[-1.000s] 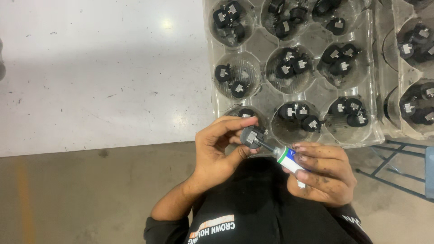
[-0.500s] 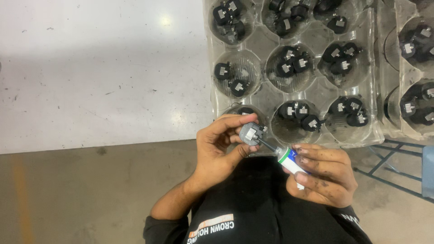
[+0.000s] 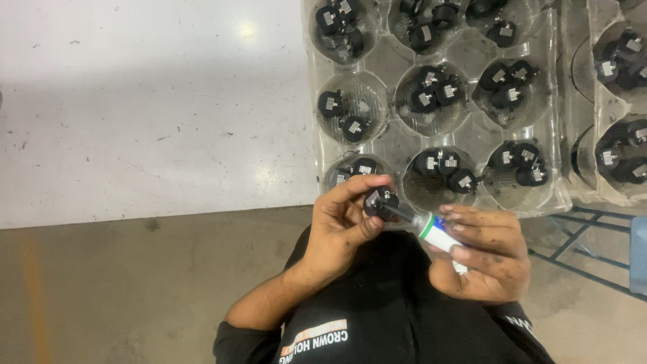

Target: The person picks black electrical plug components one at a time from clear blister trays and applies adhesive to each from a small tube, returning each treated component to the tray. At the end the person reaches toward a cardboard box on the floor.

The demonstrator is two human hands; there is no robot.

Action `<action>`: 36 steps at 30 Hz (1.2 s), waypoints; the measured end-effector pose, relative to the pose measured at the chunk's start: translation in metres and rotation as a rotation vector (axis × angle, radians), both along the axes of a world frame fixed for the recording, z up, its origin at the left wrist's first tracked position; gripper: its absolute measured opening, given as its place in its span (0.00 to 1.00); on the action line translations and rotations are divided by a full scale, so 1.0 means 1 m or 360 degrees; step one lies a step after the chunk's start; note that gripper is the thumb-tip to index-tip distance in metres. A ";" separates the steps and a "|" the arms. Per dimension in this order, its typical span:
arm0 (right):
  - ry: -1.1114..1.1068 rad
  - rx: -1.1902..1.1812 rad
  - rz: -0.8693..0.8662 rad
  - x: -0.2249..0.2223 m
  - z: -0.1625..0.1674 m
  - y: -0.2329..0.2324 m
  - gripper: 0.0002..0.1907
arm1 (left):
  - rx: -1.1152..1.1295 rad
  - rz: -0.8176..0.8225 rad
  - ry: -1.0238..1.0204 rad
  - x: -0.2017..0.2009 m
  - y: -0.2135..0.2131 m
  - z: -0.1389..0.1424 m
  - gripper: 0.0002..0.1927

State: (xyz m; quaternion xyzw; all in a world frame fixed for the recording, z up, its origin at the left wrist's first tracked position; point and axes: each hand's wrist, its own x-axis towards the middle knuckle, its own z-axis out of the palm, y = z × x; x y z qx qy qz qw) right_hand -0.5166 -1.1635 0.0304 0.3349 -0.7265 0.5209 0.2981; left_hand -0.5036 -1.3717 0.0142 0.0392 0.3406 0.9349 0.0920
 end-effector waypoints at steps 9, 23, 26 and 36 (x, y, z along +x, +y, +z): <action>0.0183 0.0009 0.0077 -0.001 -0.015 0.010 0.18 | 0.0005 -0.0188 -0.0024 0.008 -0.003 -0.001 0.24; 0.0105 0.0098 0.0037 0.004 -0.010 0.012 0.16 | 0.0181 -0.0232 -0.0058 0.011 -0.002 -0.011 0.25; 0.0025 0.0136 0.0028 0.008 -0.003 0.013 0.15 | 0.0242 -0.0277 -0.0041 0.011 -0.004 -0.012 0.27; 0.0142 -0.0357 -0.0347 0.006 -0.010 0.016 0.18 | -0.0795 0.0223 0.0425 -0.042 -0.030 0.026 0.24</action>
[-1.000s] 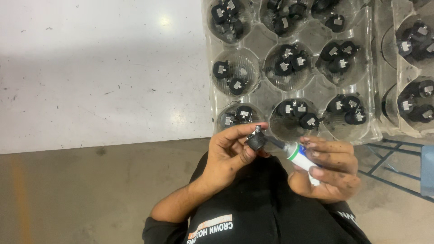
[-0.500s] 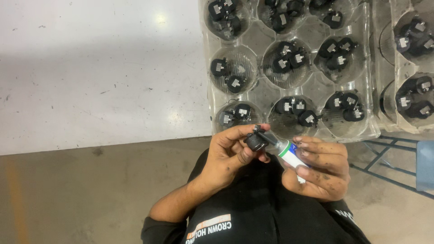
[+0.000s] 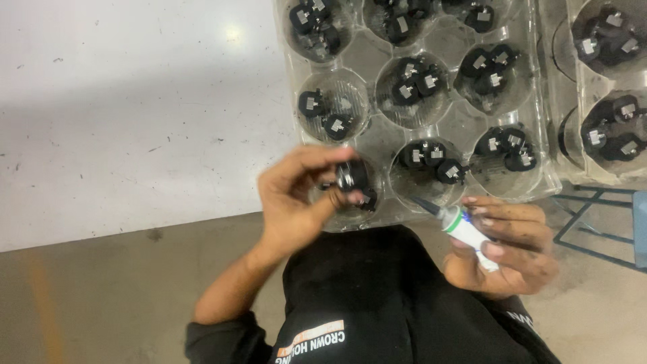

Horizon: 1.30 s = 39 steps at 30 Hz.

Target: The person picks black electrical plug components one at a time from clear blister trays and applies adhesive to each from a small tube, returning each treated component to the tray. At the end the person reaches toward a cardboard box on the floor.

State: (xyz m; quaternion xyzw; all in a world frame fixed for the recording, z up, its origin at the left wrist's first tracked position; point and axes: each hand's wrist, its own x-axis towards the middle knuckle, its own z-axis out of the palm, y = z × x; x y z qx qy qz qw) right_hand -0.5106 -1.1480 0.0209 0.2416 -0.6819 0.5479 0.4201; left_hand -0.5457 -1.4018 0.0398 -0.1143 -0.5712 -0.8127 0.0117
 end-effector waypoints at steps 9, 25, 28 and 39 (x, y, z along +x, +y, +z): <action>0.0066 -0.0063 -0.0191 -0.002 -0.006 0.021 0.14 | -0.2402 -0.0208 0.1365 -0.158 -0.045 0.034 0.17; -0.0088 0.0076 -0.0194 0.008 -0.027 0.040 0.13 | -0.2514 -0.0729 0.2767 -0.208 -0.031 0.016 0.18; -0.0094 0.0104 -0.0216 0.007 -0.028 0.039 0.13 | -0.2511 -0.0756 0.2754 -0.210 -0.027 0.015 0.17; -0.0110 0.0098 -0.0365 0.011 -0.020 0.080 0.13 | -0.2342 -0.0182 0.1296 -0.142 0.021 0.058 0.15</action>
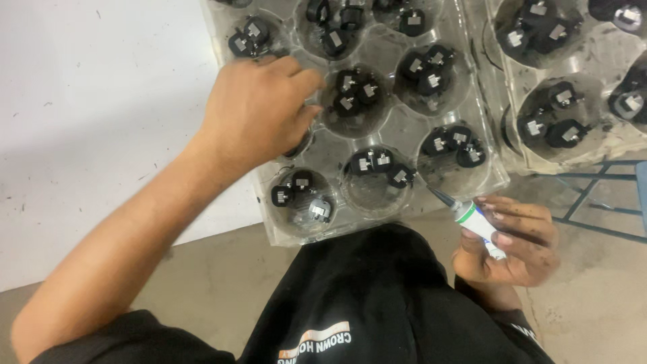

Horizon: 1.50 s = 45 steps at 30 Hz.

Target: The person picks black electrical plug components one at a time from clear blister trays and applies adhesive to each from a small tube, returning each treated component to the tray. At the end the person reaches toward a cardboard box on the floor.

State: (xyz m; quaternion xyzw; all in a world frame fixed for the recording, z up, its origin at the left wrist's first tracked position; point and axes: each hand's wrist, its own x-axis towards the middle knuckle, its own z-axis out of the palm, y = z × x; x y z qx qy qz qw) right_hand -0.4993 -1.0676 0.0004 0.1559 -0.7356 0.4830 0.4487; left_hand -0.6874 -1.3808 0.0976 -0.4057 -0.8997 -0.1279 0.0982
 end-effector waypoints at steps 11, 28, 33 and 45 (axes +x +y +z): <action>-0.0052 0.0010 0.0211 0.005 0.012 0.035 0.16 | 0.0099 0.0788 -0.0539 0.011 0.077 -0.051 0.30; -0.0063 0.0002 0.0243 -0.003 0.012 0.052 0.14 | 0.0341 0.0575 -0.0300 0.001 0.065 -0.027 0.09; -0.0058 0.0023 0.0234 -0.001 0.013 0.045 0.14 | 0.0181 0.0347 -0.0414 -0.039 0.064 -0.038 0.09; -0.0150 0.0057 0.0193 0.004 0.010 0.045 0.14 | 0.0020 0.0536 -0.0313 -0.022 0.061 -0.026 0.12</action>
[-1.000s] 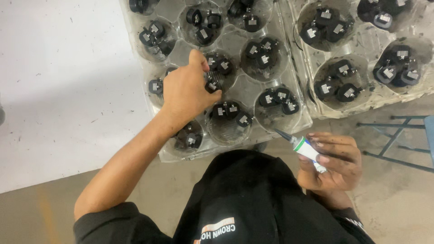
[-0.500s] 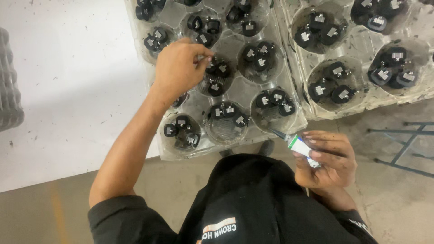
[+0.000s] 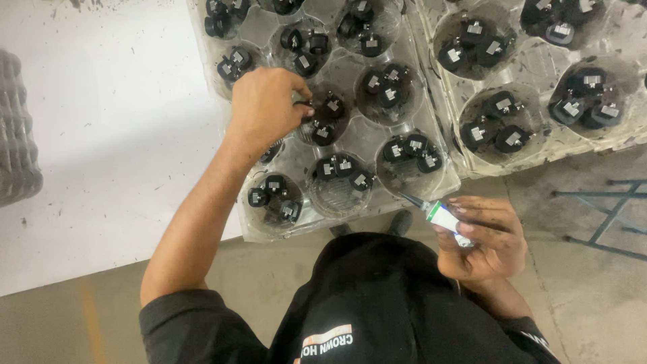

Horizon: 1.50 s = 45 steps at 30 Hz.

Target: The person picks black electrical plug components one at a time from clear blister trays and applies adhesive to each from a small tube, returning each treated component to the tray. At the end the person reaches toward a cardboard box on the floor.

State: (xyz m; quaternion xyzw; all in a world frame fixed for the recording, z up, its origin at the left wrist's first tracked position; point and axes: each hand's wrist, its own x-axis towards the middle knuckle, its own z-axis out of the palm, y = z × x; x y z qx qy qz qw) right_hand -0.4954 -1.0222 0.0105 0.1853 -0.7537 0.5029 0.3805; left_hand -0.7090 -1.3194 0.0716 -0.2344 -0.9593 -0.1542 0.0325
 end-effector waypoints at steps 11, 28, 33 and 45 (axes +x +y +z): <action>0.0053 -0.0026 -0.0063 0.003 -0.004 0.004 0.14 | 0.0401 -0.0017 0.0061 0.040 0.015 0.041 0.04; 0.0076 -0.0151 -0.0285 0.000 -0.007 0.019 0.15 | 0.0413 -0.0226 0.0039 0.126 0.031 0.030 0.16; 0.0089 -0.0398 -0.0491 0.005 -0.008 0.035 0.17 | 0.0496 -0.0294 -0.0055 0.116 0.047 0.036 0.13; -0.0296 -0.0349 -0.0245 0.024 -0.010 0.033 0.17 | 0.0403 -0.0029 0.0277 0.012 0.012 0.049 0.13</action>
